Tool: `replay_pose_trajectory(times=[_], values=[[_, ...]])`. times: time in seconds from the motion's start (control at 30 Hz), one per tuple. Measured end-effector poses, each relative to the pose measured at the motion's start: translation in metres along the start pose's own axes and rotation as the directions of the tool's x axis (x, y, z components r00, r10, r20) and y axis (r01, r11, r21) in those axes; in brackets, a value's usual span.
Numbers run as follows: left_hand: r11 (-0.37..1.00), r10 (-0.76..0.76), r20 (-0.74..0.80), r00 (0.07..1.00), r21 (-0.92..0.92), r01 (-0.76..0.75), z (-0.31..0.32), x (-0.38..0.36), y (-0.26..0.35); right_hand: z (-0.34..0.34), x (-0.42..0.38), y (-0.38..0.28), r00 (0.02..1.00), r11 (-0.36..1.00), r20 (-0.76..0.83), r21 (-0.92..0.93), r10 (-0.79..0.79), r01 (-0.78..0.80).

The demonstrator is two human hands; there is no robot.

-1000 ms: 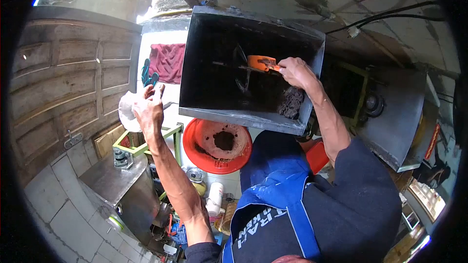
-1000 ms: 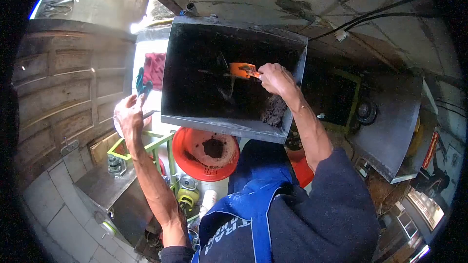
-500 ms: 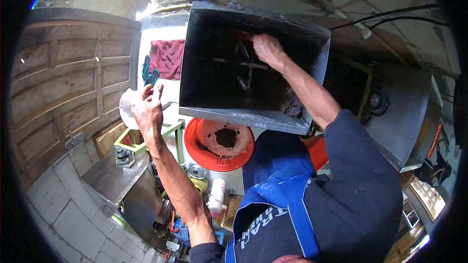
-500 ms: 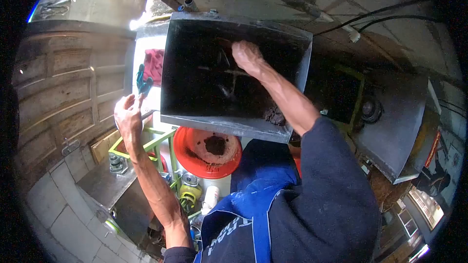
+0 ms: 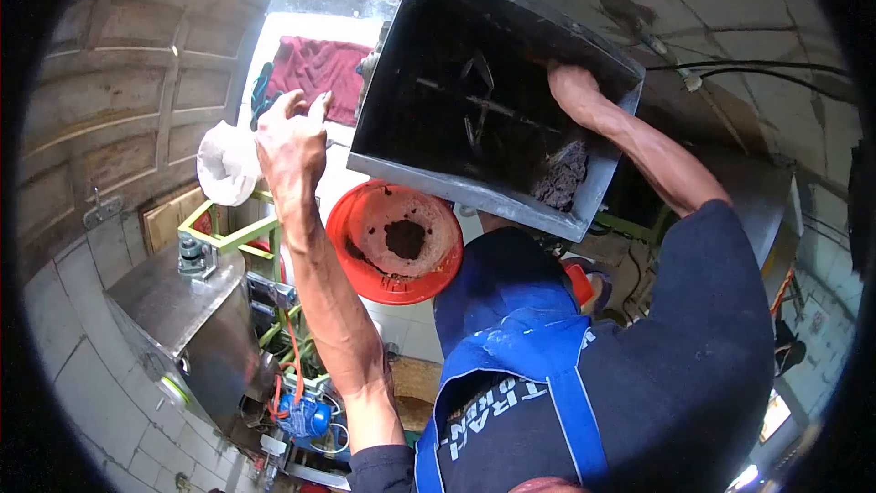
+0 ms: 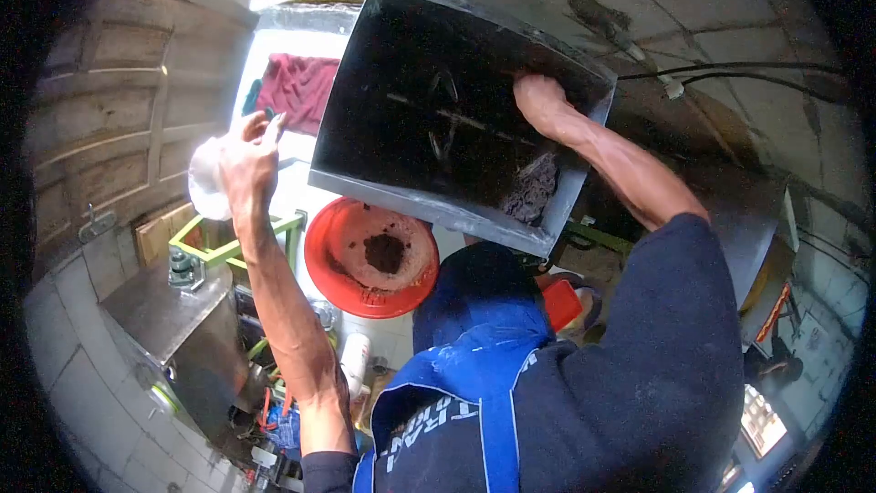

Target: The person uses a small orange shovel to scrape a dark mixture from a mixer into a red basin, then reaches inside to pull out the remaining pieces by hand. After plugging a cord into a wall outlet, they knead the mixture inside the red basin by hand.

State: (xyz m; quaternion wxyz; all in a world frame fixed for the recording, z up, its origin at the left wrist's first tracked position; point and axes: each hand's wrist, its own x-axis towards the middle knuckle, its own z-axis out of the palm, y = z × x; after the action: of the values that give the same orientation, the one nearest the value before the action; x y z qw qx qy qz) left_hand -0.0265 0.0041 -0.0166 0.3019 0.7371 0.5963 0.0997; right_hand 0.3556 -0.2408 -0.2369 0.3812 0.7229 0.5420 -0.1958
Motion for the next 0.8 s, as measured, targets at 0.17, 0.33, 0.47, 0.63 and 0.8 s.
replay_pose_trajectory(times=[0.17, 0.33, 0.47, 0.63, 0.8], values=[[0.998, 0.013, -0.033, 0.999, -0.063, -0.015, 0.002, -0.002, 0.001, 0.011, 0.013, -0.027, 0.947, 0.857, -0.321, 0.485, -0.013, 0.176], [0.999, 0.031, -0.042, 0.999, -0.019, -0.032, -0.001, -0.003, 0.004, -0.109, -0.067, -0.03, 0.98, 0.897, -0.085, 0.395, -0.178, 0.197], [0.999, 0.012, -0.032, 0.999, -0.038, -0.014, 0.001, 0.0, 0.001, -0.103, -0.085, -0.048, 0.968, 0.771, -0.248, 0.611, -0.029, 0.18], [0.997, 0.001, -0.038, 0.999, -0.08, -0.004, 0.003, 0.002, 0.0, -0.061, -0.087, -0.116, 0.945, 0.646, -0.322, 0.709, -0.058, 0.281], [0.995, 0.0, -0.036, 0.999, -0.098, -0.003, 0.003, -0.001, 0.001, -0.084, -0.087, -0.086, 0.906, 0.666, -0.386, 0.724, 0.175, 0.18]])
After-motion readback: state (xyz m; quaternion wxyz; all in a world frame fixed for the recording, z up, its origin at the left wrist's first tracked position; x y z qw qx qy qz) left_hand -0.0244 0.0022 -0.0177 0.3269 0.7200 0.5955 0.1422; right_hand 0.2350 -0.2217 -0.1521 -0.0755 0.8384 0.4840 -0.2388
